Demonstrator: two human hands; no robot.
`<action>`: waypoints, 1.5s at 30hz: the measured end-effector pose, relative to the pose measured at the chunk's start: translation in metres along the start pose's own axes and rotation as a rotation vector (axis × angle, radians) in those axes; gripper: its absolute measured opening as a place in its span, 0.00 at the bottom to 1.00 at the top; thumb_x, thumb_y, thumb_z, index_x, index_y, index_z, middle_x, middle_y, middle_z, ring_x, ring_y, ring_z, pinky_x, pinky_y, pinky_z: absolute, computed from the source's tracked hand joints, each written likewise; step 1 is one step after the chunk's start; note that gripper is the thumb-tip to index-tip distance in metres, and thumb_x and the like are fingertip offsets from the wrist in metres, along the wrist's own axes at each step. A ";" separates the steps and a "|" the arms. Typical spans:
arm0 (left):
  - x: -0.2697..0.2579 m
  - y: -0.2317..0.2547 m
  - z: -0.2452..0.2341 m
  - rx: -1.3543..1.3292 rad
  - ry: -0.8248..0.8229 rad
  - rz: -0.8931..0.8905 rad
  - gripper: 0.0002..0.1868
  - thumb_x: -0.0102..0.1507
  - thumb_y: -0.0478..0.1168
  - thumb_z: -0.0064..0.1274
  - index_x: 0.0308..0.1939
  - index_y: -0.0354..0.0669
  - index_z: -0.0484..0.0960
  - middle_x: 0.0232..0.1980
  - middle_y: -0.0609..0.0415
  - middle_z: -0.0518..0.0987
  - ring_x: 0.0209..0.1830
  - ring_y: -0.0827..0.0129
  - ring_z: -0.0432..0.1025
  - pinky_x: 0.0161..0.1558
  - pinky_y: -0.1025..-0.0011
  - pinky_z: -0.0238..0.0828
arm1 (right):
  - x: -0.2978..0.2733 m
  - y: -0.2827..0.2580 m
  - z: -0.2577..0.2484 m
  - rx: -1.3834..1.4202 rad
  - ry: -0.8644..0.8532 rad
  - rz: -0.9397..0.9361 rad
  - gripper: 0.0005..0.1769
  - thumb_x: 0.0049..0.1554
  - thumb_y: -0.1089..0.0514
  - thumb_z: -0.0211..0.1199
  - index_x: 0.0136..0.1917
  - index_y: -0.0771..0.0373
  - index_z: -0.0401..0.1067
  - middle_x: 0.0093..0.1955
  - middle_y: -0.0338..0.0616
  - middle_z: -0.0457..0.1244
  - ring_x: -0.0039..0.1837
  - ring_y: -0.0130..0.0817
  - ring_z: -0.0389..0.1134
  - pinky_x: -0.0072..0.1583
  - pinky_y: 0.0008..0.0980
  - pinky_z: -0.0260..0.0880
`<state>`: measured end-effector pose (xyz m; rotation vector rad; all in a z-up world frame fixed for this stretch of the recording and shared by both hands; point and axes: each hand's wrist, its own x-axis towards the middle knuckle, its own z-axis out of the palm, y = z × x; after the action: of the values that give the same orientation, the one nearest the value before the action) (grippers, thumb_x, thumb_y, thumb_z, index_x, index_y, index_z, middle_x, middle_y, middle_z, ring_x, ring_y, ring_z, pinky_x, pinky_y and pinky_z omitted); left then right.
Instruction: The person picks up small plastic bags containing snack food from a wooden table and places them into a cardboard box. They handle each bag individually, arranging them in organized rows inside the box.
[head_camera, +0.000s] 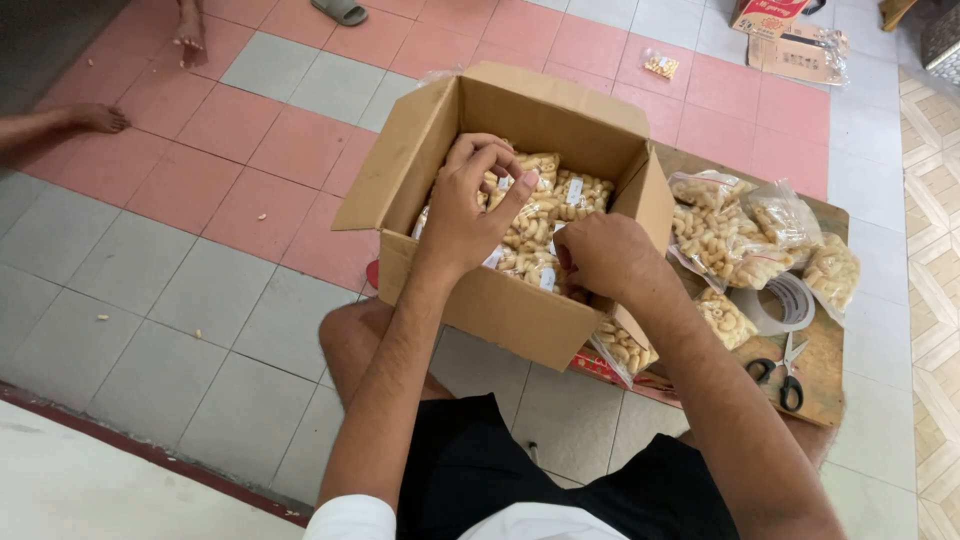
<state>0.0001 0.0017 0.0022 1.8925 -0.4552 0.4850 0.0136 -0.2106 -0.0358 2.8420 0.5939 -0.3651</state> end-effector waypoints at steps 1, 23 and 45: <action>0.001 -0.001 -0.001 0.001 -0.001 0.001 0.15 0.68 0.54 0.61 0.39 0.50 0.80 0.54 0.54 0.79 0.47 0.58 0.82 0.47 0.66 0.80 | 0.000 0.000 -0.001 0.001 0.001 0.000 0.13 0.48 0.42 0.80 0.45 0.43 0.85 0.44 0.41 0.75 0.53 0.46 0.79 0.54 0.42 0.80; -0.009 -0.012 0.014 0.315 -0.724 -0.273 0.18 0.69 0.48 0.46 0.49 0.45 0.89 0.54 0.39 0.86 0.59 0.41 0.80 0.61 0.49 0.75 | -0.033 -0.021 -0.004 0.235 0.187 -0.076 0.15 0.60 0.43 0.60 0.49 0.51 0.82 0.48 0.44 0.72 0.52 0.51 0.78 0.53 0.50 0.79; 0.007 -0.018 0.039 0.789 -0.783 -0.493 0.09 0.52 0.46 0.72 0.36 0.65 0.94 0.46 0.56 0.91 0.59 0.51 0.82 0.61 0.52 0.80 | -0.025 -0.011 -0.001 0.278 0.255 -0.115 0.13 0.53 0.47 0.67 0.40 0.57 0.84 0.42 0.49 0.73 0.51 0.52 0.78 0.50 0.50 0.80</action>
<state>0.0204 -0.0284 -0.0214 2.8328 -0.2767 -0.5216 -0.0128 -0.2094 -0.0291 3.1574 0.8155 -0.1090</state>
